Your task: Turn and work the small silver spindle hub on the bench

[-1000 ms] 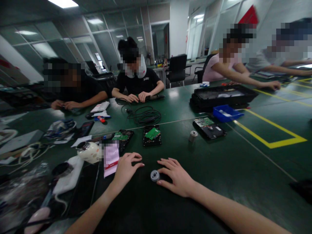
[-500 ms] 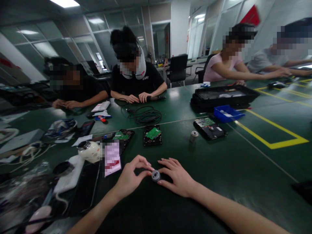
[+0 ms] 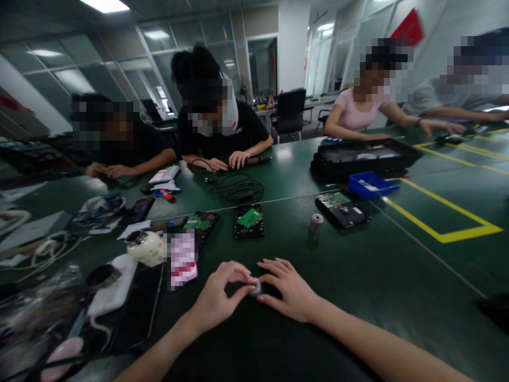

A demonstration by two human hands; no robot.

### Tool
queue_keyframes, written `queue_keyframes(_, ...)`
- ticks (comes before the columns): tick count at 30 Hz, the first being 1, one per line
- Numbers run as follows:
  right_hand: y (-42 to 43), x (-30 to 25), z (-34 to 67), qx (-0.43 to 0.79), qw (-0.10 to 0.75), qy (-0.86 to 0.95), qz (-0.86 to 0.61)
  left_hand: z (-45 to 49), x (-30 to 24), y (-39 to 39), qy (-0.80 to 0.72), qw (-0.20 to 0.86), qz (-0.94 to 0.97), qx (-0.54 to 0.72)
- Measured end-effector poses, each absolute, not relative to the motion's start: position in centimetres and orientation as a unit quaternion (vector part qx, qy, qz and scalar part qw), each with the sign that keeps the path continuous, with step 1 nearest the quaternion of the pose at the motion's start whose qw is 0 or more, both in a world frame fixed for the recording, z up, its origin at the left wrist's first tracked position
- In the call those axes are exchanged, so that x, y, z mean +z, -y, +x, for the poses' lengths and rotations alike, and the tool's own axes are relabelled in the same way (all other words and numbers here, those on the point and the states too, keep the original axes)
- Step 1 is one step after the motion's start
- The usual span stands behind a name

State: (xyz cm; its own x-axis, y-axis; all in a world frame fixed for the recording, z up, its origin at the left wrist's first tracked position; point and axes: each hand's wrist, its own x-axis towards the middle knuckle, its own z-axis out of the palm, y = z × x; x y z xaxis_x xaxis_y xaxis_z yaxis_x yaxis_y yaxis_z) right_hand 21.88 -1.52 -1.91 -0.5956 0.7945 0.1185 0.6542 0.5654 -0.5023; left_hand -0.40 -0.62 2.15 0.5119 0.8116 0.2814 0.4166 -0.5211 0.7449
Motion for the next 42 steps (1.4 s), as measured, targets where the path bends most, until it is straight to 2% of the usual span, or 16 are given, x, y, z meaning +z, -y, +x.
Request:
queue_keyframes(4, 1.6, -2.2, 21.9, 0.202, 0.168, 0.871, -0.415, -0.5, 2.3, 0.7, -0.333, 0.296, 0.838, 0.316)
queue_keyframes(11, 1.6, -1.9, 21.9, 0.208, 0.164, 0.87, -0.416, -0.1, 1.7, 0.5, -0.379, 0.245, 0.817, 0.358)
queue_keyframes(17, 1.7, -1.8, 21.9, 0.212, 0.167, 0.867, -0.418, 0.1, 1.4, 0.7, -0.354, 0.222, 0.823, 0.386)
queue_keyframes(23, 1.6, -1.7, 21.8, 0.217, 0.166, 0.866, -0.418, -1.3, 1.2, -0.6, -0.438, 0.177, 0.769, 0.43)
queue_keyframes(30, 1.7, -1.5, 21.9, 0.221, 0.163, 0.865, -0.42, -2.6, -1.2, -3.4, -0.53, 0.173, 0.75, 0.357)
queue_keyframes(42, 1.7, -1.4, 21.8, 0.229, 0.173, 0.862, -0.418, -2.4, -1.3, -3.1, -0.529, 0.207, 0.758, 0.32)
